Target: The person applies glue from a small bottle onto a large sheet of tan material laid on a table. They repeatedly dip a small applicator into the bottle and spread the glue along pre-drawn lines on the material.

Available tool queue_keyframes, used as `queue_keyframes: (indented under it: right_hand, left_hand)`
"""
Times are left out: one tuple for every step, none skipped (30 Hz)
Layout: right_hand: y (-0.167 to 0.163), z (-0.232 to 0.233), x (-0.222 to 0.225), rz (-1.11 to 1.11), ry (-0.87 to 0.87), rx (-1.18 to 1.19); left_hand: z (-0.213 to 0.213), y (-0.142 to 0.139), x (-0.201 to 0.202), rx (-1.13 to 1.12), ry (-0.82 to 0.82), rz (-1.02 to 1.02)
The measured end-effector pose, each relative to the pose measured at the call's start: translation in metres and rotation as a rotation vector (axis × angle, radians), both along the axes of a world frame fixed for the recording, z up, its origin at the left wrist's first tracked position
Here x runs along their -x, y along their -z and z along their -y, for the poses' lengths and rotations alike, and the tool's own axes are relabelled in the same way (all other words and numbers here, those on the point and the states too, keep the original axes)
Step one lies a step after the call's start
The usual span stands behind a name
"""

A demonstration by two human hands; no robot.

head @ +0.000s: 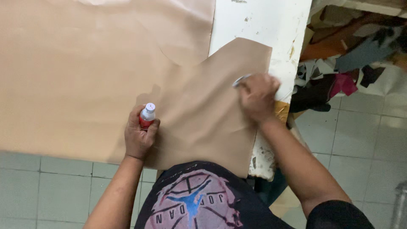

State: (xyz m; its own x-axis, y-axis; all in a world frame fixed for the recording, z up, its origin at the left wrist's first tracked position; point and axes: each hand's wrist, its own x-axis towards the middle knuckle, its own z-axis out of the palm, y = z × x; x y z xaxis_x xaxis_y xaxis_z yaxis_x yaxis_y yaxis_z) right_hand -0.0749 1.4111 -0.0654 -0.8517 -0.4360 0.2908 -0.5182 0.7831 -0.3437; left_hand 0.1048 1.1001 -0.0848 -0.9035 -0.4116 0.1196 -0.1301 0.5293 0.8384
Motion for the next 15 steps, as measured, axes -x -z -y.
queue_keyframes:
  right_hand:
    - [0.003, 0.009, -0.01, 0.002, -0.145, 0.021]
    - [0.007, 0.019, -0.032, 0.007, -0.29, 0.043]
    - [0.013, 0.034, -0.058, 0.023, -0.37, 0.06]
    - [0.018, 0.04, -0.062, 0.035, -0.45, 0.077]
    - [0.022, 0.043, -0.063, 0.008, -0.415, 0.086]
    - [0.025, 0.045, -0.057, -0.016, -0.378, 0.097]
    - [0.026, 0.042, -0.041, -0.033, -0.341, 0.109]
    - [0.022, 0.031, -0.018, -0.012, -0.204, 0.073]
    - [0.015, 0.015, 0.011, -0.082, 0.031, -0.058]
    - [0.007, 0.001, 0.042, 0.072, 0.219, 0.033]
    - [-0.003, -0.015, 0.067, 0.008, 0.299, 0.085]
    - [-0.014, -0.024, 0.086, -0.006, 0.314, 0.051]
    - [-0.023, -0.031, 0.098, -0.014, 0.332, 0.013]
    - [-0.027, -0.037, 0.1, 0.074, 0.298, 0.043]
    - [-0.032, -0.038, 0.099, 0.155, 0.262, 0.076]
  left_hand:
    - [0.0, 0.0, 0.001, 0.001, -0.004, -0.005]
    - [0.0, -0.001, 0.001, 0.003, -0.008, -0.006]
    - [-0.001, -0.002, 0.002, 0.004, -0.006, -0.008]
    - [-0.001, -0.003, 0.003, 0.011, -0.007, -0.009]
    - [-0.002, -0.004, 0.003, 0.018, -0.009, -0.009]
    - [-0.002, -0.005, 0.004, 0.025, -0.01, -0.005]
    - [-0.003, -0.005, 0.004, 0.02, -0.009, -0.006]
    - [-0.003, -0.006, 0.003, 0.016, -0.008, -0.004]
    - [-0.003, -0.008, 0.003, 0.011, -0.006, -0.005]
    - [-0.003, -0.009, 0.004, 0.003, -0.005, -0.004]
    - [-0.003, -0.01, 0.005, -0.005, -0.005, -0.007]
    - [-0.003, -0.011, 0.005, -0.012, -0.004, -0.006]
    - [-0.004, -0.013, 0.005, 0.005, 0.005, -0.014]
    - [-0.004, -0.015, 0.005, 0.019, 0.014, -0.022]
    - [-0.004, -0.015, 0.006, 0.035, 0.021, -0.036]
